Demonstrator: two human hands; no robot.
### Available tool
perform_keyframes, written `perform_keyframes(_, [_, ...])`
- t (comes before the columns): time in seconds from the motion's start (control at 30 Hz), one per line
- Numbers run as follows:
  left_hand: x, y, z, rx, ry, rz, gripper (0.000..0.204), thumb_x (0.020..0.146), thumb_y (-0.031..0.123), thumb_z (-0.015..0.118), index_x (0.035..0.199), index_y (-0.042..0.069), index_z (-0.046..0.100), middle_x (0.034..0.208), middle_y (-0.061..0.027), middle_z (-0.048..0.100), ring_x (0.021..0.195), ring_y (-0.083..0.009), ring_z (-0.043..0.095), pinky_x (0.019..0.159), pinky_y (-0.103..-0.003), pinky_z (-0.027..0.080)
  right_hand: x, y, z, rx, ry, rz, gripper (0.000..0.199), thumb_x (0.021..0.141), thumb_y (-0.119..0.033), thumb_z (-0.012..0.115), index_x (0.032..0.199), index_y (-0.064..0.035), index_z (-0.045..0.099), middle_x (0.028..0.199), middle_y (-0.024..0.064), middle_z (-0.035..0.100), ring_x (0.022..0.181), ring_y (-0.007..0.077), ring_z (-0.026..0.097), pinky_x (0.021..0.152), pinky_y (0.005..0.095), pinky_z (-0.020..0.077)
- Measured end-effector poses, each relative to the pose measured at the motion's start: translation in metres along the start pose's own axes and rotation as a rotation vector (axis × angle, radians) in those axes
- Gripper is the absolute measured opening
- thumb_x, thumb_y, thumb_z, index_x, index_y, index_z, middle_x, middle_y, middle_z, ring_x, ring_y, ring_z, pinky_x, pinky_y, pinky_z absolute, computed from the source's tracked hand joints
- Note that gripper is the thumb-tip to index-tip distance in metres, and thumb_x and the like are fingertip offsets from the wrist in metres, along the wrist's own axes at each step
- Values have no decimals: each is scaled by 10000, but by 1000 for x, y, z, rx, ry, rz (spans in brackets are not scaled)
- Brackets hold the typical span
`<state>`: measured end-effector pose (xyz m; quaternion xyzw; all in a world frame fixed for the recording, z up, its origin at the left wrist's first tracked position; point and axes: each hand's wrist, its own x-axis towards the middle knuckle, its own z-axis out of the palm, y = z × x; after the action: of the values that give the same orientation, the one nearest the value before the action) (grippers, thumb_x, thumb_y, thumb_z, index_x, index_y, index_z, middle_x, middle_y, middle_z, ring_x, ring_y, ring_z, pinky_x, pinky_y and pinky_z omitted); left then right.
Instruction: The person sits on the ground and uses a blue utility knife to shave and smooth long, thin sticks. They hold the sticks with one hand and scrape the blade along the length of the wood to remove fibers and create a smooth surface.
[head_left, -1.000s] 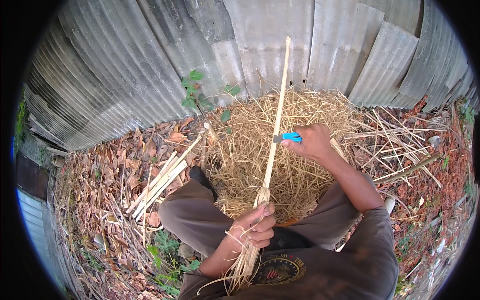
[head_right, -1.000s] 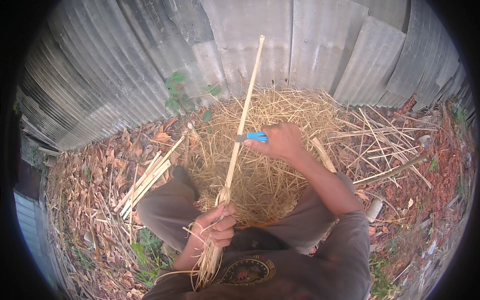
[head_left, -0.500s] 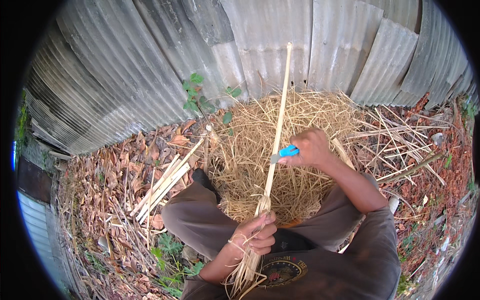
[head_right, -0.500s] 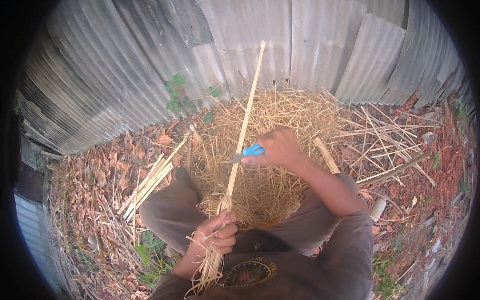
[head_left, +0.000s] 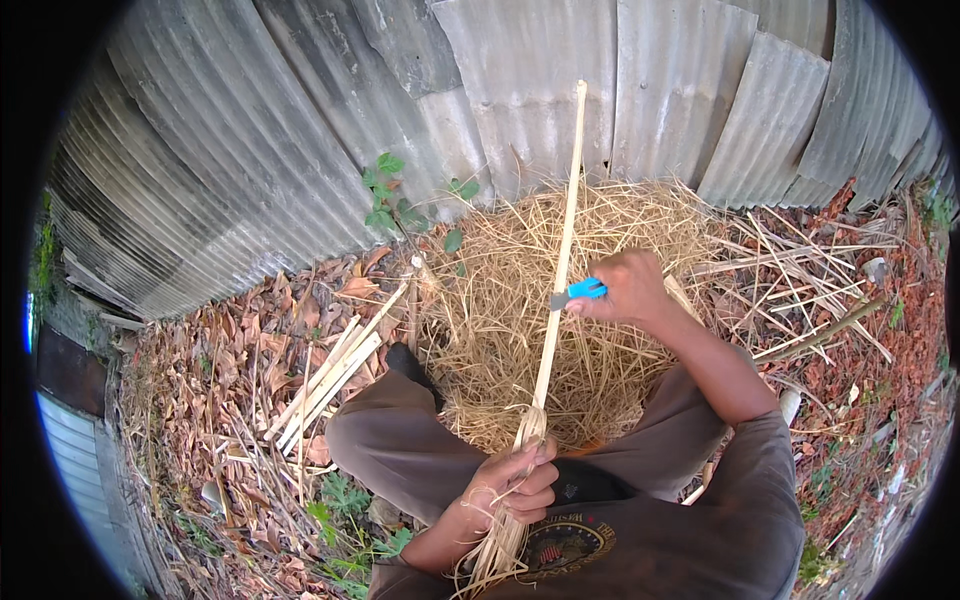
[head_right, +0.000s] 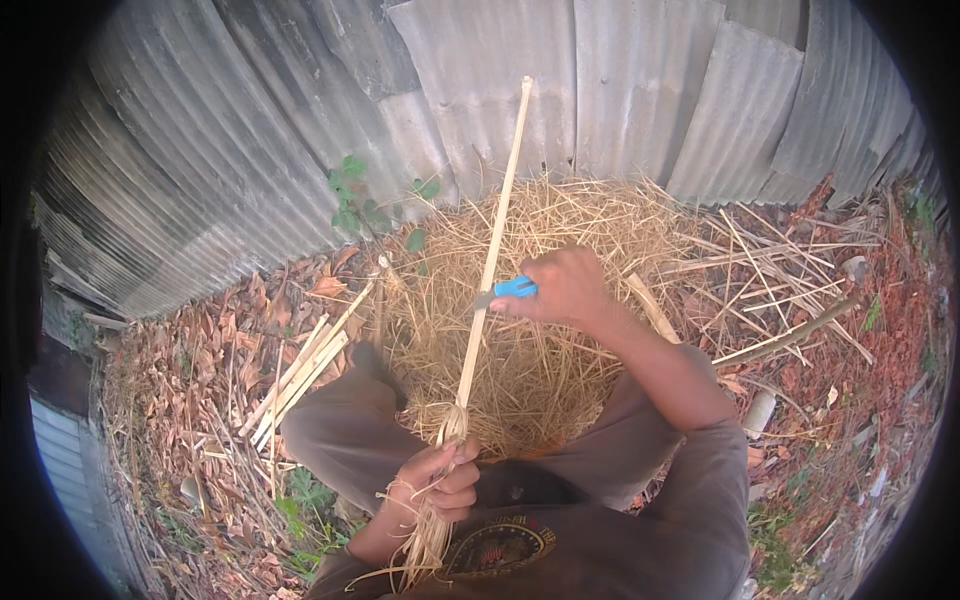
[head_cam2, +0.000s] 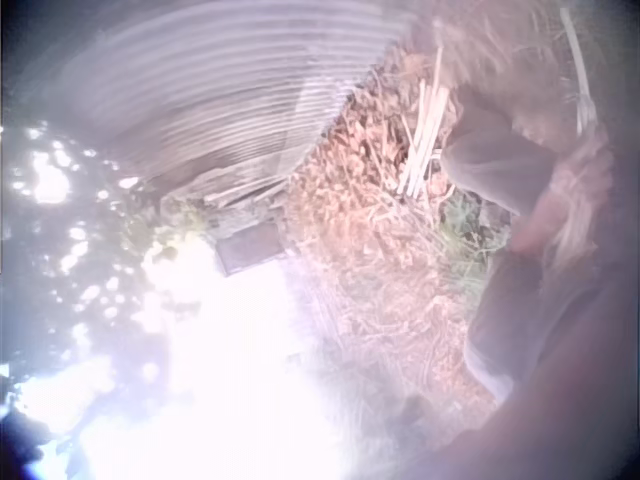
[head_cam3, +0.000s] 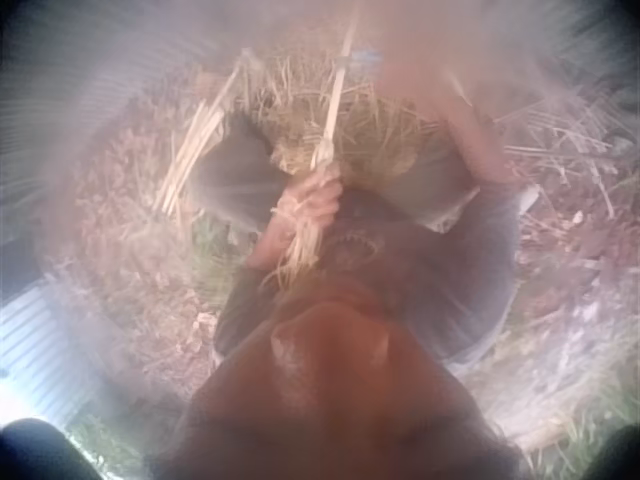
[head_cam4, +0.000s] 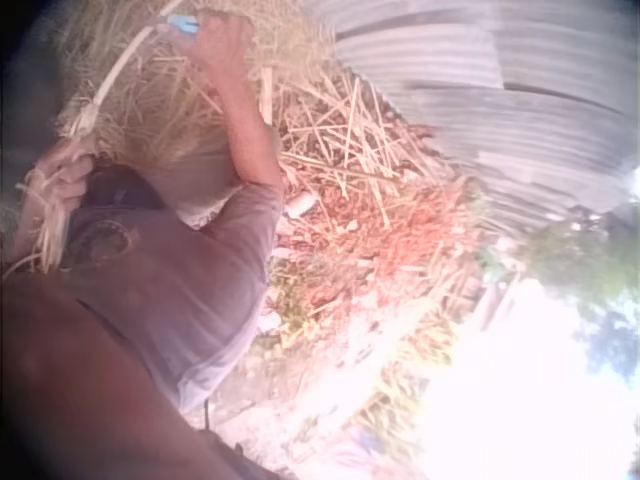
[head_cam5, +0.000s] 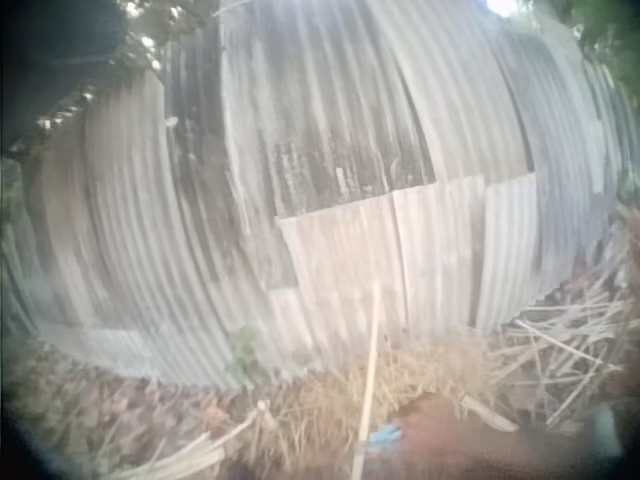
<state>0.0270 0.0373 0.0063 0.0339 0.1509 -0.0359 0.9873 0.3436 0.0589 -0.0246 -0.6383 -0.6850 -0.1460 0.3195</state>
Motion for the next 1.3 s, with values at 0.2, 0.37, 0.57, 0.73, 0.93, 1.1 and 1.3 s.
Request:
perform_keyframes(0.2, [4, -4, 9, 21, -38, -43, 212, 1023, 324, 395, 929, 135, 392, 594, 35, 303, 453, -50, 303, 392, -201, 236, 22, 63, 2, -130, 41, 342, 777, 793, -828, 357, 483, -134, 520, 376, -17, 375, 341, 145, 424, 356, 326, 350])
perform_keyframes(0.37, [-3, -15, 3, -72, -19, -55, 198, 1026, 293, 374, 936, 117, 371, 599, 27, 318, 449, -56, 303, 406, -221, 261, 21, 66, -5, -131, -187, 404, 791, 827, -816, 285, 503, -138, 533, 383, -17, 385, 354, 147, 439, 354, 321, 341])
perform_keyframes(0.57, [-3, -5, -2, -27, -50, -16, 207, 1024, 316, 383, 942, 126, 376, 598, 27, 315, 463, -59, 317, 417, -230, 272, 5, 15, 5, -53, 58, -10, 767, 774, -839, 368, 446, -146, 407, 386, 6, 378, 323, 188, 414, 324, 358, 314])
perform_keyframes(0.73, [3, -5, 6, 11, -16, 2, 202, 1025, 305, 388, 932, 126, 384, 601, 24, 312, 453, -54, 309, 391, -200, 250, 19, 41, 8, -88, 59, 192, 786, 786, -833, 348, 468, -121, 451, 397, 30, 391, 348, 205, 444, 351, 376, 334])
perform_keyframes(0.93, [-11, -27, -6, -5, 33, -104, 183, 1017, 276, 413, 940, 112, 398, 604, 24, 317, 447, -57, 301, 372, -210, 240, 24, 128, -20, -98, 86, 747, 845, 849, -795, 251, 582, -85, 622, 425, 23, 468, 431, 181, 520, 414, 347, 387])
perform_keyframes(1.1, [-2, 14, -7, 14, -105, 117, 193, 1026, 288, 376, 966, 107, 404, 619, 27, 331, 446, -55, 307, 393, -212, 253, 9, 27, -15, 60, 41, 366, 767, 807, -801, 385, 534, -112, 582, 405, 19, 445, 362, 170, 472, 376, 353, 358])
perform_keyframes(1.3, [13, 31, -4, -54, -273, 86, 206, 1036, 309, 339, 969, 122, 395, 621, 29, 323, 451, -52, 323, 403, -213, 273, -7, -66, 4, 220, -52, -106, 707, 763, -774, 509, 498, -121, 451, 419, 29, 398, 359, 224, 459, 368, 364, 358])
